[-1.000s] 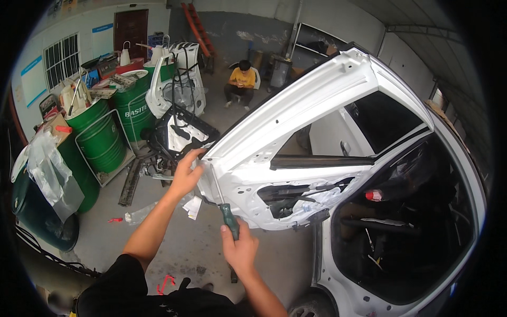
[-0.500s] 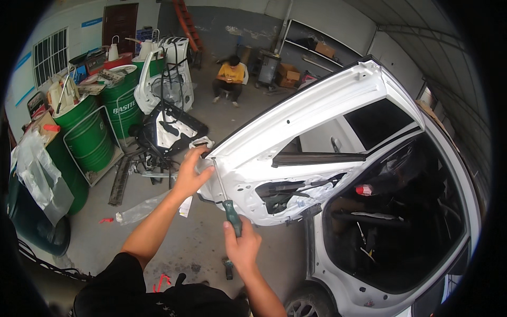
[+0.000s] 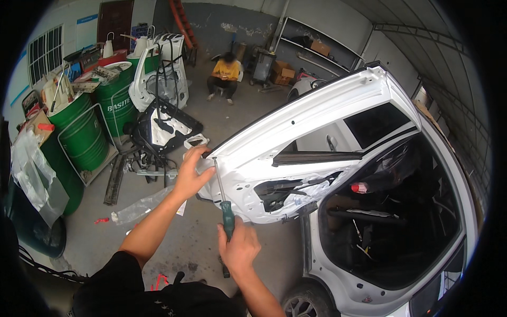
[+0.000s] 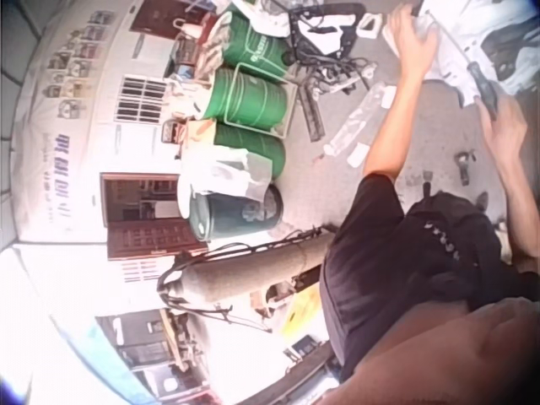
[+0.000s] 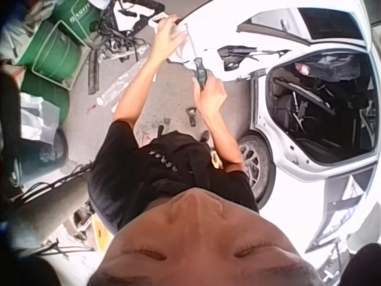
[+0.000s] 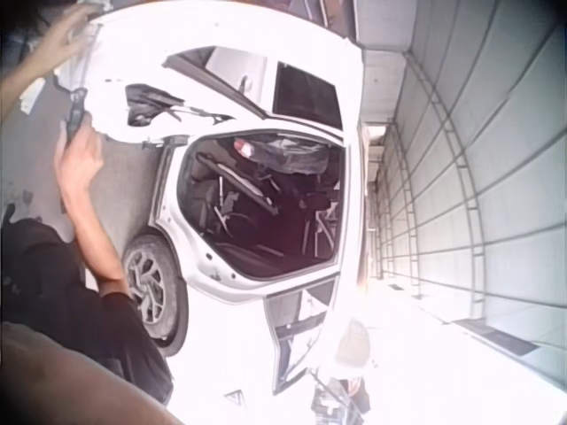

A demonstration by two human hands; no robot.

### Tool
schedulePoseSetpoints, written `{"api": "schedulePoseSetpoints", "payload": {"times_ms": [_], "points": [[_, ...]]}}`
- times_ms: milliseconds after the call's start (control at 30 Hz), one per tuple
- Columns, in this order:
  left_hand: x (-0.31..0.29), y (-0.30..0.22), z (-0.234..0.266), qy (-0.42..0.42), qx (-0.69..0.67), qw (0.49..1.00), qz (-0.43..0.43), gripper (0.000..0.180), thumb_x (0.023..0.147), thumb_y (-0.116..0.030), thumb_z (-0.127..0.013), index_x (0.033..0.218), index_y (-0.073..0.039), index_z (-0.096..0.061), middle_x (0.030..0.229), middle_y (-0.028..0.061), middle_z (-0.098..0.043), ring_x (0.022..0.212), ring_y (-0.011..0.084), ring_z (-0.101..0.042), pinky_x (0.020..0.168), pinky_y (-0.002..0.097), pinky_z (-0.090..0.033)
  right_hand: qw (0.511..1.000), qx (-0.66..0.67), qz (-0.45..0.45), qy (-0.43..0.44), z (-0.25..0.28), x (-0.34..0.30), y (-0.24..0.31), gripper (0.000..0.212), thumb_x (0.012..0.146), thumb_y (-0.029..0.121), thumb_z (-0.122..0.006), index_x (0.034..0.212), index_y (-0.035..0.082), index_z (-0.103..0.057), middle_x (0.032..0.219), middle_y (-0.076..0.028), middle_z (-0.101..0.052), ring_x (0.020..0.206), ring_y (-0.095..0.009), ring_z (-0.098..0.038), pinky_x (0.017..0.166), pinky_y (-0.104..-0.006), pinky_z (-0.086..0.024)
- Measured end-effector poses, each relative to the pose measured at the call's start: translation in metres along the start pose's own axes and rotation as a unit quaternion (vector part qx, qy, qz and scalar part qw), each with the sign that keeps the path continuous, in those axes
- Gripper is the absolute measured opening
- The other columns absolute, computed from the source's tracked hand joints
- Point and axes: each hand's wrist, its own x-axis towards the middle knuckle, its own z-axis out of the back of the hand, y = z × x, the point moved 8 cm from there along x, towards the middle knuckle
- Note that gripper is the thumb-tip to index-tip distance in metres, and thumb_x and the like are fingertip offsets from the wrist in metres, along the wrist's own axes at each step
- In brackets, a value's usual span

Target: The person applies lubricant to a long black rubber weatherstrip, then installs it along the top edge of a white car door frame. They use a screwdriver to press the seal into place and secure it with screws along the door jamb.

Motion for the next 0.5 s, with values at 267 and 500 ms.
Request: {"api": "schedulePoseSetpoints", "payload": {"times_ms": [267,500], "points": [[-0.001,0.005,-0.002,0.001,0.012,1.0,0.004,0.04,0.074,-0.012,-0.068,0.111,-0.002,-0.056,0.118,0.0173,-0.056,0.116,0.0352,-0.05,0.103,0.0432,-0.033,0.999,0.012,0.029,-0.022,-0.011,-0.003,-0.008,0.042,0.073,0.011,-0.075,0.109,-0.004,-0.058,0.077,-0.015,-0.056,0.067,-0.033,-0.052,0.06,-0.0411,-0.043],[-0.001,0.008,0.0,-0.021,0.017,1.0,0.014,0.033,0.076,-0.007,-0.066,0.108,-0.001,-0.059,0.117,0.0172,-0.059,0.115,0.0348,-0.051,0.1,0.0395,-0.037,0.92,0.316,-0.223,0.066,-0.025,-0.01,-0.036,0.037,0.082,0.02,-0.071,0.109,-0.003,-0.059,0.072,-0.014,-0.06,0.059,-0.03,-0.055,0.056,-0.035,-0.045]]}}
